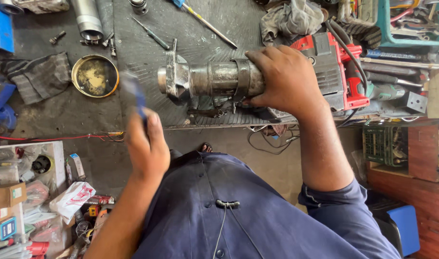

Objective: The person uses a small brush to scrub a cylindrical metal component, repeatedly rotating it to clean different sections. The person then places the component on the workbench and continues scrubbing its exterior surfaces.

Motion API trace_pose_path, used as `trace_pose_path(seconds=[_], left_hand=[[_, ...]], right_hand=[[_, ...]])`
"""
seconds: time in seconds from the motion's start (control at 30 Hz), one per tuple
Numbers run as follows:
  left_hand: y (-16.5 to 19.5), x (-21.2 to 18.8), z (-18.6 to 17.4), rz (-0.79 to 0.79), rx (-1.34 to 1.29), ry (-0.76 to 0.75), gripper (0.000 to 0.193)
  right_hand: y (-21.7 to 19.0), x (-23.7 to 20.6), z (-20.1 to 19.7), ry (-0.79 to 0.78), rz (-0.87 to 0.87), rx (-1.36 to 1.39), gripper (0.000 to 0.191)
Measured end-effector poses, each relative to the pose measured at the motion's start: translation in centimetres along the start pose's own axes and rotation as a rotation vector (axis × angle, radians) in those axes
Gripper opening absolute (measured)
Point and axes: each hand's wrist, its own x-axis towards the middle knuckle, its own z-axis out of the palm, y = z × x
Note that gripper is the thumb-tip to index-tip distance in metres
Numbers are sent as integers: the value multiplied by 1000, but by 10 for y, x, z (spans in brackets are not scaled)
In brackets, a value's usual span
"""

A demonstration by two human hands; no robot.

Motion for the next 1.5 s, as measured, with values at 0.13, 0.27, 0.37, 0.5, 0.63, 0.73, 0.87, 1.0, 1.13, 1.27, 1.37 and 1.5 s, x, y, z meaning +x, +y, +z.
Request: trace_pose_path(seconds=[0.13,0.27,0.37,0.5,0.63,0.73,0.87,1.0,1.13,1.27,1.37,1.5], left_hand=[[4,-28,1,-260,-7,-296,25],[2,-36,11,-319,-95,-293,31],[0,-35,16,-361,49,-279,24],[-2,-30,15,-152,157,-158,20],[-1,-25,8,-31,305,-135,16],[2,-22,6,-42,286,-192,18],[4,-22,10,-81,328,-184,25],[2,-23,17,-99,340,-232,28],[1,-23,18,-125,256,-199,28],[0,-18,14,-199,278,-309,29],[0,-12,12,-122,225,-218,28],[1,-5,14,-247,186,-284,31]], right_hand=[[-3,-1,2,17,19,-14,93],[-2,-1,3,19,23,-8,94],[0,-2,3,12,39,4,93],[2,-3,6,35,23,18,93],[2,-4,8,58,12,10,93],[3,-5,8,28,40,-7,91],[5,-4,9,45,15,19,88],[6,-4,10,49,27,43,87],[5,-4,11,91,-8,14,86],[6,-6,12,54,15,27,86],[5,-7,12,79,0,26,86],[3,-7,12,67,-5,20,86]])
